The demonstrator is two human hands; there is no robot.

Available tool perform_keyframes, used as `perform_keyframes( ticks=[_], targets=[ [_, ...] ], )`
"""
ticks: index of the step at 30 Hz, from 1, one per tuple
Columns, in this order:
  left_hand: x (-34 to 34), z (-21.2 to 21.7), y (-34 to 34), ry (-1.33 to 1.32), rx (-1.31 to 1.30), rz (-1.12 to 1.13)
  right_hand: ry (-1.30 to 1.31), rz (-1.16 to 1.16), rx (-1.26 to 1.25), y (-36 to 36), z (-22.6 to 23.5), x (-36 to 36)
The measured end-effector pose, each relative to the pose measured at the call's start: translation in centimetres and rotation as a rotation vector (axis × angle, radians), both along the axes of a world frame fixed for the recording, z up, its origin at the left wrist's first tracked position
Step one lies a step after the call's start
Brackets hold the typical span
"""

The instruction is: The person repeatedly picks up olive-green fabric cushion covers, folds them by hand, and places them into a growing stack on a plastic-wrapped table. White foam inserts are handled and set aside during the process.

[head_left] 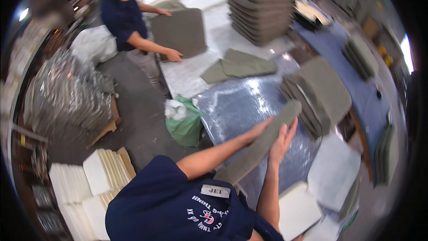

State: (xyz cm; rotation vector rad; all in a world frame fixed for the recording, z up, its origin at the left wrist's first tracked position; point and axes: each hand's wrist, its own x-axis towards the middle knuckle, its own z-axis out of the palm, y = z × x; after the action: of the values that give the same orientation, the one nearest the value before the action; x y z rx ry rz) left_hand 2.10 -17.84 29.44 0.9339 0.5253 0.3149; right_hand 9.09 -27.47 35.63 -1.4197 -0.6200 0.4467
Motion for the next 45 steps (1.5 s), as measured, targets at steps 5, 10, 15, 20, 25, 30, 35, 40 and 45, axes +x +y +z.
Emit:
perform_keyframes(
  ticks=[5, 10, 15, 20, 25, 30, 35, 40, 45],
  targets=[
    [-1.1, 3.5, -1.4, -0.094, 0.065, -0.022, 0.019, -0.045, 0.001, 0.0, 0.0, -0.1],
    [-1.1, 3.5, -1.1, -0.068, 0.152, -0.033, 0.010, -0.005, 0.019, -0.3, -0.4, 0.3],
    [-1.5, 3.4, -1.4, -0.046, 0.119, -0.073, 0.036, -0.015, 0.021, -0.8, 0.2, -0.1],
    [-1.1, 2.1, -1.1, -0.091, 0.113, -0.062, 0.078, -0.018, 0.032, -0.4, 0.6, -0.7],
    [-1.4, 4.4, -0.6, -0.036, -0.051, -0.202, 0.166, -0.019, 0.038, 0.1, 1.1, -0.9],
    [-1.1, 5.1, 0.6, 0.129, 0.008, -0.168, 0.241, 0.015, 0.175, 0.8, -1.0, -1.5],
    [-1.4, 5.7, 0.5, 0.226, 0.240, -0.049, 0.189, -0.007, 0.250, 1.8, -2.7, -2.7],
    [-2.7, 6.0, 0.4, 0.440, 0.723, 0.077, 0.029, -0.108, 0.086, 3.1, -3.0, -4.1],
    [-3.6, 10.6, -1.6, 0.653, 1.131, 0.042, -0.024, -0.115, 0.114, 3.4, -3.7, -4.5]
  ],
)
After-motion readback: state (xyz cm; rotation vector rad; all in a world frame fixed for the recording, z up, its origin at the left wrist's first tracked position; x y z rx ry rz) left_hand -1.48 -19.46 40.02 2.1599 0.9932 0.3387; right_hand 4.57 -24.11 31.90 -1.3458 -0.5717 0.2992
